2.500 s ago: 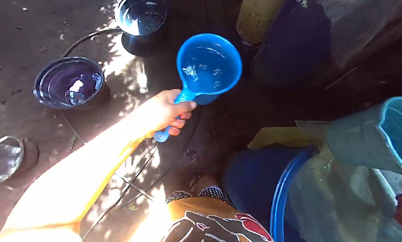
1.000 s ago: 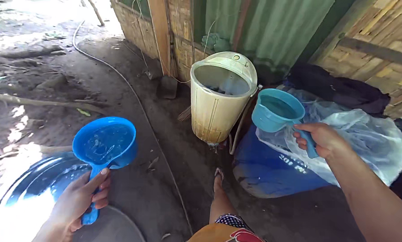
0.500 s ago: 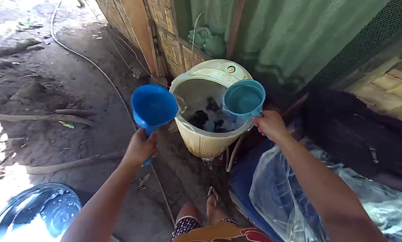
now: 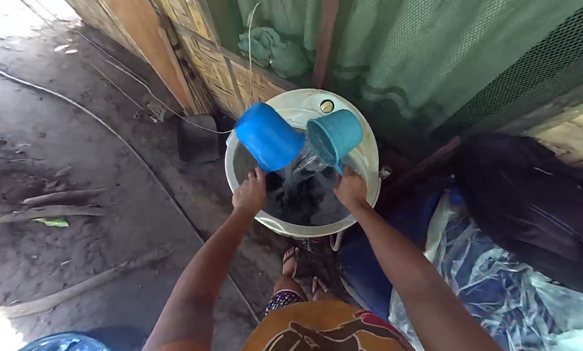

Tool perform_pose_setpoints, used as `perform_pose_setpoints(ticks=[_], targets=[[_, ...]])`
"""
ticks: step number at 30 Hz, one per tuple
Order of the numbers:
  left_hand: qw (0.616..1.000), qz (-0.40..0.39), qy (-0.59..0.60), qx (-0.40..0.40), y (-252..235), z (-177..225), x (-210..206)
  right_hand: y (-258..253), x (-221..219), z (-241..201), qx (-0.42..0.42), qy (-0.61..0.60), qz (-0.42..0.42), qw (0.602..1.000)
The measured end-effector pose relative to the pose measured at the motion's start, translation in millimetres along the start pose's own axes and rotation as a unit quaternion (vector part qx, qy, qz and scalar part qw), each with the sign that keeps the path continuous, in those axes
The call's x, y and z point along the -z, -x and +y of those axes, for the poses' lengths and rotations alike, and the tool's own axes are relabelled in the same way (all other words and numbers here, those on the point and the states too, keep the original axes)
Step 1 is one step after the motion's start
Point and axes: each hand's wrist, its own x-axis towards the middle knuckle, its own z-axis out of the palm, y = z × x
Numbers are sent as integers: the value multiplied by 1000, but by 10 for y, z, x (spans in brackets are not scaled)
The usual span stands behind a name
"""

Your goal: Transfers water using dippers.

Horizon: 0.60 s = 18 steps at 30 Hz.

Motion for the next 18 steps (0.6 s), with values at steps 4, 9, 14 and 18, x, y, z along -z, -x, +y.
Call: perform_pose_setpoints(ticks=[4,9,14,18], targets=[[993,-11,-59,-97,-381,-28,-232,-74,-388,1,-25,7,6,1000],[982,-7,-110,-150,-777,-238,-372,-104,-453,347,11,76,100,992],[996,-9,12,-88,-906,-153,-222,41,47,250,-119,-64,44,990],[934,66,345,-66,-795,186,-25,582,599,566,-137,-384,143,902]])
